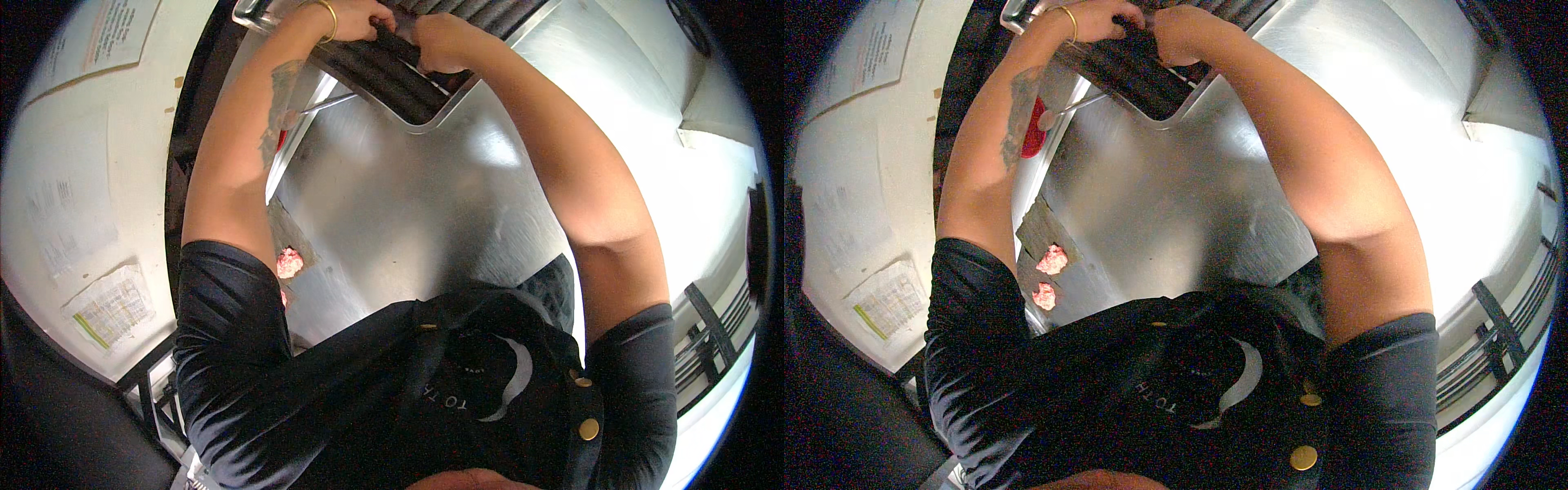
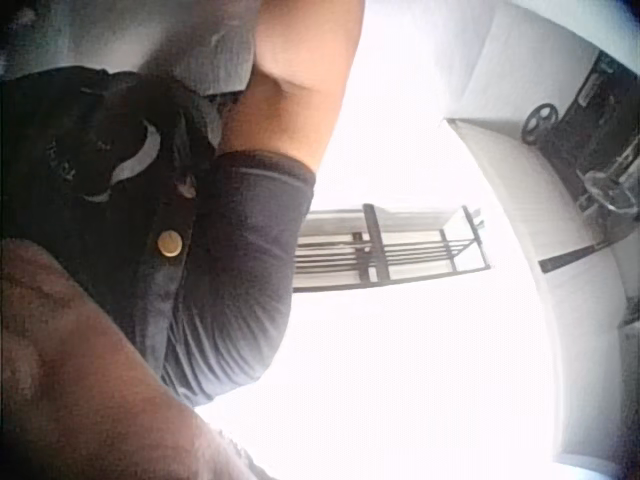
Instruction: The person spreads a pink paste onto a sheet of nori using a spoon, rolls the nori tightly into a cylinder, and places the completed roll onto a metal tray.
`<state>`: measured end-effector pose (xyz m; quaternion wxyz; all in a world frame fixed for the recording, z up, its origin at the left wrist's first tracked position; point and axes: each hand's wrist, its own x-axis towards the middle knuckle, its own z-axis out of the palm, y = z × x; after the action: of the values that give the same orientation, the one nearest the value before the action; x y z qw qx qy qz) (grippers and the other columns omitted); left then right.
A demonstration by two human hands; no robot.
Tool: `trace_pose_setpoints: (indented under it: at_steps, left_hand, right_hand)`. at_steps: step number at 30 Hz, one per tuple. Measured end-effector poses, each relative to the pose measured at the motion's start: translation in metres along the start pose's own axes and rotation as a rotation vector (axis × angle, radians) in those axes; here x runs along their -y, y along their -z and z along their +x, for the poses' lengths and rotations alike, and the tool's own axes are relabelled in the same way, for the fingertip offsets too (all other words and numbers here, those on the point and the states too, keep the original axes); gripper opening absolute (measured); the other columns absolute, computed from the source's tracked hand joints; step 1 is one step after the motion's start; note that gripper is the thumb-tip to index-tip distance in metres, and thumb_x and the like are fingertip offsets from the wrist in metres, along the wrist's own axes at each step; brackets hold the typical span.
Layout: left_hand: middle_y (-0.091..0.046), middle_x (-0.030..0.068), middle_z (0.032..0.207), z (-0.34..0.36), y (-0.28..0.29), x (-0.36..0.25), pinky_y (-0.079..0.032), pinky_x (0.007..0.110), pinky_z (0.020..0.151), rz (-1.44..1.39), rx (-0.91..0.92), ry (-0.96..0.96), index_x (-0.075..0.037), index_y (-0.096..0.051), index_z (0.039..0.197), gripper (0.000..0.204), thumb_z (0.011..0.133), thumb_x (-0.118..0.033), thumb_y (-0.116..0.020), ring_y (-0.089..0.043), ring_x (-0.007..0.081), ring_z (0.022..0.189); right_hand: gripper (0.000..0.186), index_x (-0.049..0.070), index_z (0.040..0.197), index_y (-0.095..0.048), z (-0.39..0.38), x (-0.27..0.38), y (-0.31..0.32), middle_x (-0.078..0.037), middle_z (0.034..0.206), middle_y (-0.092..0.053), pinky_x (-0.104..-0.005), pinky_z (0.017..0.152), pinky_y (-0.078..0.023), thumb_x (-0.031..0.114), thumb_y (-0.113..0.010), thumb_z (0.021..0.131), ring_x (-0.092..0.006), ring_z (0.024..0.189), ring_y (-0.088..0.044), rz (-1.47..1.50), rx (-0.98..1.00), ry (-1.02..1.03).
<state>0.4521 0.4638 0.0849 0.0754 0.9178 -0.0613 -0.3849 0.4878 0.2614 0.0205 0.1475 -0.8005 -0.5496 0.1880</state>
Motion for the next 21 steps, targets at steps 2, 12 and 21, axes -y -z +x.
trace_pose_setpoints:
  at_steps: [2,12,21]
  left_hand:
    - [-0.074,0.0167,0.124,-0.010,-0.005,-0.005,-0.052,0.043,0.099,-0.011,-0.040,0.005,-0.007,-0.073,0.123,0.033,0.095,-0.023,-0.065,-0.068,0.0336,0.114]
    - [-0.069,0.0196,0.129,-0.033,-0.009,-0.039,-0.048,0.049,0.106,0.055,-0.216,0.078,-0.008,-0.075,0.124,0.037,0.106,-0.035,-0.057,-0.064,0.0392,0.122]
    - [-0.072,0.0155,0.132,-0.025,0.003,-0.049,-0.050,0.046,0.107,0.018,-0.079,0.192,-0.009,-0.073,0.128,0.034,0.105,-0.026,-0.055,-0.066,0.0352,0.124]
  right_hand:
    - [0.033,-0.004,0.093,-0.078,-0.003,0.005,0.002,-0.027,0.096,-0.075,-0.0492,0.087,-0.059,0.023,-0.083,0.074,-0.0425,0.098,-0.074,-0.003,0.032,0.031]
    - [0.038,-0.001,0.098,-0.077,-0.014,0.003,-0.012,-0.024,0.095,-0.075,-0.0493,0.089,-0.058,0.029,-0.086,0.077,-0.0426,0.099,-0.074,0.028,-0.085,0.010]
    - [0.033,-0.004,0.092,-0.078,-0.023,0.015,0.007,-0.027,0.094,-0.075,-0.0505,0.089,-0.058,0.029,-0.076,0.089,-0.0437,0.097,-0.074,0.049,-0.006,-0.041]
